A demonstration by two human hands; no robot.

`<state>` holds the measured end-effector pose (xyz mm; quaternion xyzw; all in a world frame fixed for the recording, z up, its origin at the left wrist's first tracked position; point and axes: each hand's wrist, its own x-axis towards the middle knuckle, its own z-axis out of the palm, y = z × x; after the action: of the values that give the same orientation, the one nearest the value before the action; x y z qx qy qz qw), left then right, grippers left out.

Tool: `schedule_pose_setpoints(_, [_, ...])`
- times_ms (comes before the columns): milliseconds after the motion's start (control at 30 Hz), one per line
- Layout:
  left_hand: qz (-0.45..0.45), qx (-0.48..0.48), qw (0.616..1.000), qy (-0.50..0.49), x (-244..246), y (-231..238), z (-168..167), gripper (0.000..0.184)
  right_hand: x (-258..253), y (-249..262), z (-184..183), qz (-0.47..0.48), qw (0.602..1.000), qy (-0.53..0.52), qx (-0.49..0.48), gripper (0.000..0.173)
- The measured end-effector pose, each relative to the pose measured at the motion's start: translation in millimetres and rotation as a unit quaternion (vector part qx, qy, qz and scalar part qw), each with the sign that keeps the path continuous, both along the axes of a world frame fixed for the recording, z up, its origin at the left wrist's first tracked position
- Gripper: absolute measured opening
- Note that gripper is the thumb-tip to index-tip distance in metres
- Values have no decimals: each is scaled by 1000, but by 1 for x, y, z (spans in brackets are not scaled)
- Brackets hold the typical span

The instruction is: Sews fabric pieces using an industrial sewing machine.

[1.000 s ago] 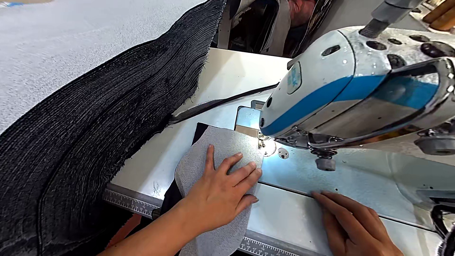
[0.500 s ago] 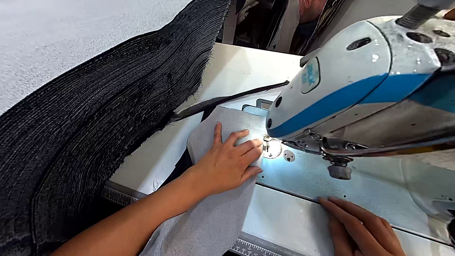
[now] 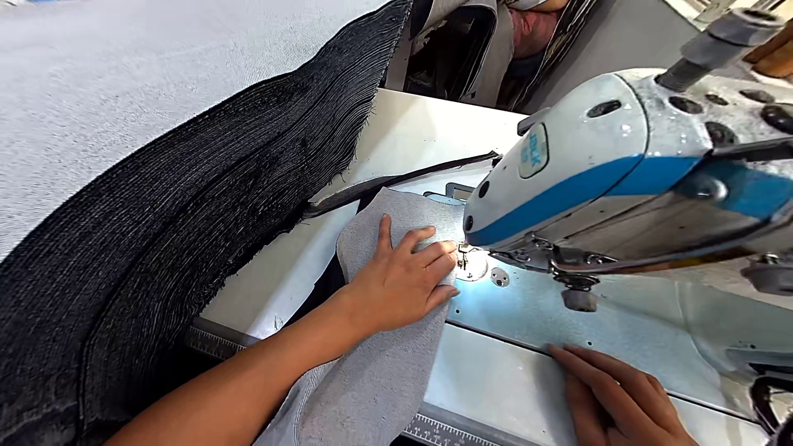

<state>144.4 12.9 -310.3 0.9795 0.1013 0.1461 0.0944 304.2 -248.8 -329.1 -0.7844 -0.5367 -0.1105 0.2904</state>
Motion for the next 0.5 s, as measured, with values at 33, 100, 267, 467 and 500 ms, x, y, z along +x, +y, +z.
schedule_pose_setpoints(33, [4,-3,1000,1,1,0,0,45,1,0,0,-1,1000,-5,2,29])
schedule_pose_setpoints(100, [10,-10,1000,6,-1,-3,0,45,1,2,-1,-3,1000,-19,10,30])
schedule_pose_setpoints(267, [18,-41,999,27,-49,-64,0,47,-39,9,14,63,997,23,31,25])
schedule_pose_setpoints(467, [-10,-3,1000,-21,-108,-103,6,30,-95,17,-16,165,984,10,59,26])
schedule_pose_setpoints(500, [-8,-44,999,6,-102,-90,19,29,-97,17,-20,158,985,-10,67,28])
